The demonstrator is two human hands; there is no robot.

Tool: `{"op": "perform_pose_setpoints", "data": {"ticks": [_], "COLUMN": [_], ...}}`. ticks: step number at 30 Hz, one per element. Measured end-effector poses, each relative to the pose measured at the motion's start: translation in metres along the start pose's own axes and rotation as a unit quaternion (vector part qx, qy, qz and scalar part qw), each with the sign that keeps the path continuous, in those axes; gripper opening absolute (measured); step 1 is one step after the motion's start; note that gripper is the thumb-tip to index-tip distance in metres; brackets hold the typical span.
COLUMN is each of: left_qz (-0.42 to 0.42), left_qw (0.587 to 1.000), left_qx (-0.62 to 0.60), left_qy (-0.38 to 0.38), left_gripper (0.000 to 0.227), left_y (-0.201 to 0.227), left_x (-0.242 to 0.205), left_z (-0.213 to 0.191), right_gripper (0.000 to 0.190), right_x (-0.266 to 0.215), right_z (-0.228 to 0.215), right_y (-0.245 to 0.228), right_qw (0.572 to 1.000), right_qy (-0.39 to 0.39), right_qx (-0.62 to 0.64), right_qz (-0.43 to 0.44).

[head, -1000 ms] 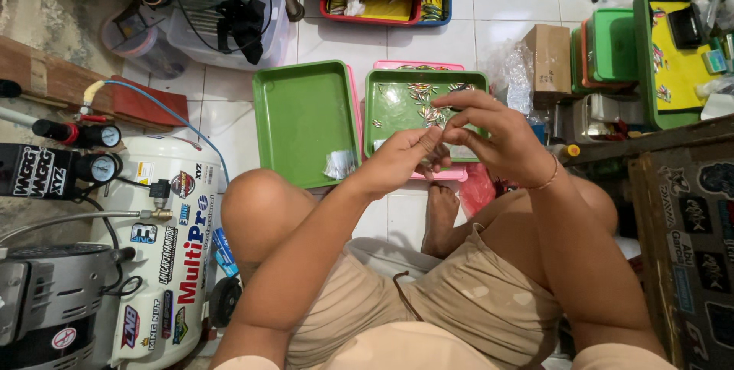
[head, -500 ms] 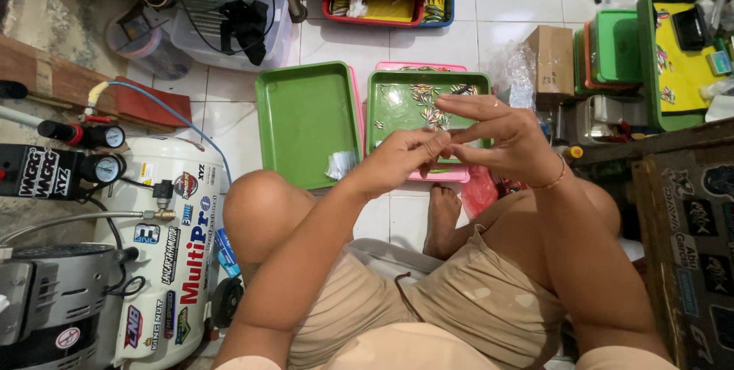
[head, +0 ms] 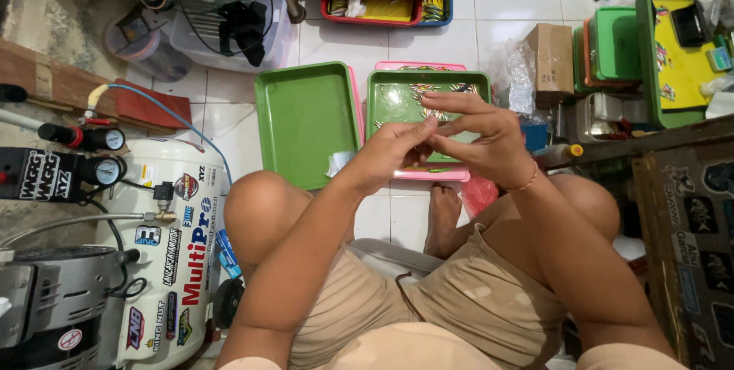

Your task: The person sits on the floor and packs small, colorful fishing lures into clear plastic bags. They pick up lures from a green tray, place them into bags, and then move the filled bags to a pink tray. The person occasionally reaches for a phone on a nearby table.

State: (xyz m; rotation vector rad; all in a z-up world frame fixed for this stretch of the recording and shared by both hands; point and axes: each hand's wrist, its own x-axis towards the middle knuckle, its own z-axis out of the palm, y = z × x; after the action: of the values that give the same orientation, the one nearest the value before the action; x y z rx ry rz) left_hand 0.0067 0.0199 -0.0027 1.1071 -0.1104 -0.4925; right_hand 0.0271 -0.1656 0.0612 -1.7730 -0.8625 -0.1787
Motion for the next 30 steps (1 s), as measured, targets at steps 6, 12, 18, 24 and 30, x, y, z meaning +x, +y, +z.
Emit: {"op": "perform_pose_setpoints", "data": {"ticks": [6, 12, 18, 24, 30], "left_qz": [-0.013, -0.003, 0.004, -0.023, 0.043], "left_qw": [0.999, 1.000, 0.999, 0.968, 0.860], "left_qx": [0.037, -0.009, 0.039, 0.248, 0.488], "left_qy": [-0.037, -0.023, -0.010, -0.039, 0.142], "left_gripper": [0.035, 0.032, 0.040, 0.047, 0.030], "left_y": [0.029, 0.034, 0.076, 0.094, 0.156], "left_x": [-0.018, -0.018, -0.033, -0.030, 0.011], "left_z": [0.012, 0.022, 0.047, 0.038, -0.062], "right_gripper": [0.014, 0.008, 0.010, 0.016, 0.012], "right_x": [-0.004, -0.004, 0.003, 0.005, 0.012], "right_z": [-0.001, -0.010, -0.007, -0.016, -0.014], "right_y": [-0.007, 0.009, -0.023, -0.025, -0.038], "right_qw": [0.977, 0.998, 0.991, 0.992, 0.986], "right_qy": [-0.161, -0.056, -0.134, -0.123, -0.115], "right_qx": [0.118, 0.007, 0.000, -0.018, -0.106], "right_qz": [0.075, 0.005, 0.001, 0.006, 0.062]}}
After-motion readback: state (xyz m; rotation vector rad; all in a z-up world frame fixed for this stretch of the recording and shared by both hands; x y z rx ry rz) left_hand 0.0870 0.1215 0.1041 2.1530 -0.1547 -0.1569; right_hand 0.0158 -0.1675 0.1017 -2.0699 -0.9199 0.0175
